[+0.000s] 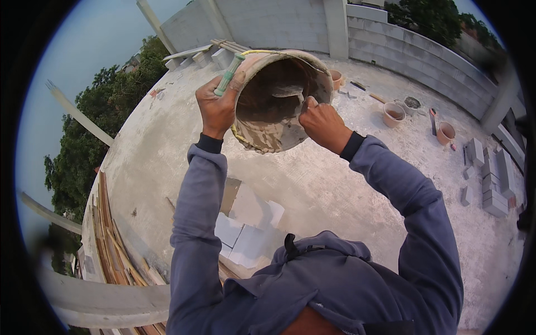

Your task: The person scoops mortar from a bucket with a trowel, spreads it onto a white rectangular tile, and places the tile onto a wall. The person then taps the tile with a hammer to secure it and continues applying mortar to adjacent sections.

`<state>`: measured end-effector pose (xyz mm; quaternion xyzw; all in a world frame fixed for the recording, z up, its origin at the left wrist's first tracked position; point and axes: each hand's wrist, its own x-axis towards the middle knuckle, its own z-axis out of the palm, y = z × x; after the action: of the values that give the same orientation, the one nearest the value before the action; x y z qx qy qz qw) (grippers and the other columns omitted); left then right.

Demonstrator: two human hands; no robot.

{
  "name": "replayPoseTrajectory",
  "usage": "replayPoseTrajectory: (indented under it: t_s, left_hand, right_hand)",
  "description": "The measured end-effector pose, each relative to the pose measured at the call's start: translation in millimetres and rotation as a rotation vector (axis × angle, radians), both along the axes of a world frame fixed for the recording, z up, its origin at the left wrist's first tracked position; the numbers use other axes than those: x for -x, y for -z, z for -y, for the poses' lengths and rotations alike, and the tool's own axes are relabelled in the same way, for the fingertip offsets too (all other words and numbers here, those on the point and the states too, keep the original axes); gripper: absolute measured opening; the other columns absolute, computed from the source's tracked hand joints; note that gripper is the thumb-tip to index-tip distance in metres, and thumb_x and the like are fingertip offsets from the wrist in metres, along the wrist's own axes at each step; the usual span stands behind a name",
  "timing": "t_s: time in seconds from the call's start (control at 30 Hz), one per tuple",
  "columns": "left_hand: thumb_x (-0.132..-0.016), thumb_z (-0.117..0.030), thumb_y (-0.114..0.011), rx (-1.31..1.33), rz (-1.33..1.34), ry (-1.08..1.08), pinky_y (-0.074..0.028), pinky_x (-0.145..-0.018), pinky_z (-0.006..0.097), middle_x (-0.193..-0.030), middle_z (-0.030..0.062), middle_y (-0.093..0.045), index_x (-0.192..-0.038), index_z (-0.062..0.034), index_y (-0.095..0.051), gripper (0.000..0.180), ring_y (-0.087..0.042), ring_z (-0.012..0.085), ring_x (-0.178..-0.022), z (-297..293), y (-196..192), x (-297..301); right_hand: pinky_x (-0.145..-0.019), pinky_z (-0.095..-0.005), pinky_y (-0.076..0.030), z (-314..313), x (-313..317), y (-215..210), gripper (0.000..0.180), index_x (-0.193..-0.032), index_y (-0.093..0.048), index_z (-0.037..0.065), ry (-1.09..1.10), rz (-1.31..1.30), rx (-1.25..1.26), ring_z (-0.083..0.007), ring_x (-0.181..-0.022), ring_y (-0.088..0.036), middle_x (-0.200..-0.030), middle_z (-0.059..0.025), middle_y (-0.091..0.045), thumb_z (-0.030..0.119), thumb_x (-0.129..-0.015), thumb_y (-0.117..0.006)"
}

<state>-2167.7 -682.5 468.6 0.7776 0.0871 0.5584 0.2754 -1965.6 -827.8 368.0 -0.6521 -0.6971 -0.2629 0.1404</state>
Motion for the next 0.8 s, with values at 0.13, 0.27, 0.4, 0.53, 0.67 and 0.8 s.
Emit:
replayPoseTrajectory:
  t_s: [0.13, 0.27, 0.4, 0.53, 0.67, 0.8]
  left_hand:
    - [-0.095, -0.019, -0.076, 0.03, -0.069, -0.111, -0.035, -0.057, 0.023, -0.069, -0.0083, -0.054, -0.088, 0.0012, -0.075, 0.021, -0.043, 0.003, -0.066, 0.7, 4.5, 1.4]
    - [-0.095, -0.017, -0.076, -0.072, -0.049, -0.071, -0.034, -0.054, 0.024, -0.065, -0.0072, -0.052, -0.078, 0.0007, -0.069, 0.026, -0.041, 0.004, -0.063, 5.6, 1.2, 1.0]
    - [-0.092, -0.014, -0.077, -0.212, -0.023, 0.006, -0.035, -0.05, 0.03, -0.057, 0.0025, -0.048, -0.075, 0.0016, -0.066, 0.026, -0.04, 0.0095, -0.053, 17.1, -9.0, 6.0]
    - [-0.091, -0.012, -0.078, -0.248, -0.063, 0.131, -0.032, -0.05, 0.029, -0.058, 0.0, -0.046, -0.072, 0.001, -0.065, 0.027, -0.039, 0.0079, -0.056, 28.9, -31.4, -9.2]
    - [-0.091, -0.011, -0.078, -0.232, -0.151, 0.268, -0.031, -0.049, 0.029, -0.058, 0.0, -0.045, -0.07, 0.0012, -0.063, 0.029, -0.038, 0.0085, -0.055, 48.3, -49.1, -25.1]
    - [-0.092, -0.013, -0.079, -0.175, -0.257, 0.349, -0.032, -0.05, 0.027, -0.059, -0.0023, -0.047, -0.072, 0.0019, -0.065, 0.029, -0.039, 0.0064, -0.057, 58.9, -59.6, -33.1]
  right_hand:
    - [-0.06, -0.044, -0.058, 6.1, 9.4, 2.0, 0.015, -0.077, -0.066, -0.007, 0.015, -0.073, 0.066, -0.0364, -0.068, -0.071, -0.093, -0.0297, -0.062, 0.007, -0.079, -0.065]
    - [-0.063, -0.0503, -0.057, 5.0, -3.1, 0.9, 0.03, -0.086, -0.064, -0.009, 0.132, -0.463, -0.035, -0.0442, -0.07, -0.069, -0.087, -0.0335, -0.066, 0.02, -0.093, -0.062]
    - [-0.056, -0.047, -0.058, 1.4, -5.9, 0.8, 0.039, -0.086, -0.061, -0.013, 0.161, -0.88, 0.074, -0.0393, -0.065, -0.071, -0.068, -0.0265, -0.066, 0.025, -0.097, -0.062]
    - [-0.044, -0.0371, -0.055, 20.0, 13.3, -3.2, 0.042, -0.119, -0.049, -0.009, 0.145, -1.442, 0.269, -0.0244, -0.058, -0.067, -0.084, -0.0181, -0.066, 0.026, -0.099, -0.061]
    - [-0.041, -0.0343, -0.055, 46.7, 27.2, -16.4, 0.045, -0.126, -0.049, -0.006, 0.136, -1.76, 0.236, -0.023, -0.055, -0.066, -0.087, -0.0181, -0.067, 0.025, -0.097, -0.063]
    - [-0.04, -0.0296, -0.053, 50.9, 27.9, -15.0, 0.054, -0.132, -0.04, 0.002, 0.154, -1.96, 0.366, -0.0176, -0.057, -0.064, -0.097, -0.0151, -0.064, 0.034, -0.098, -0.067]
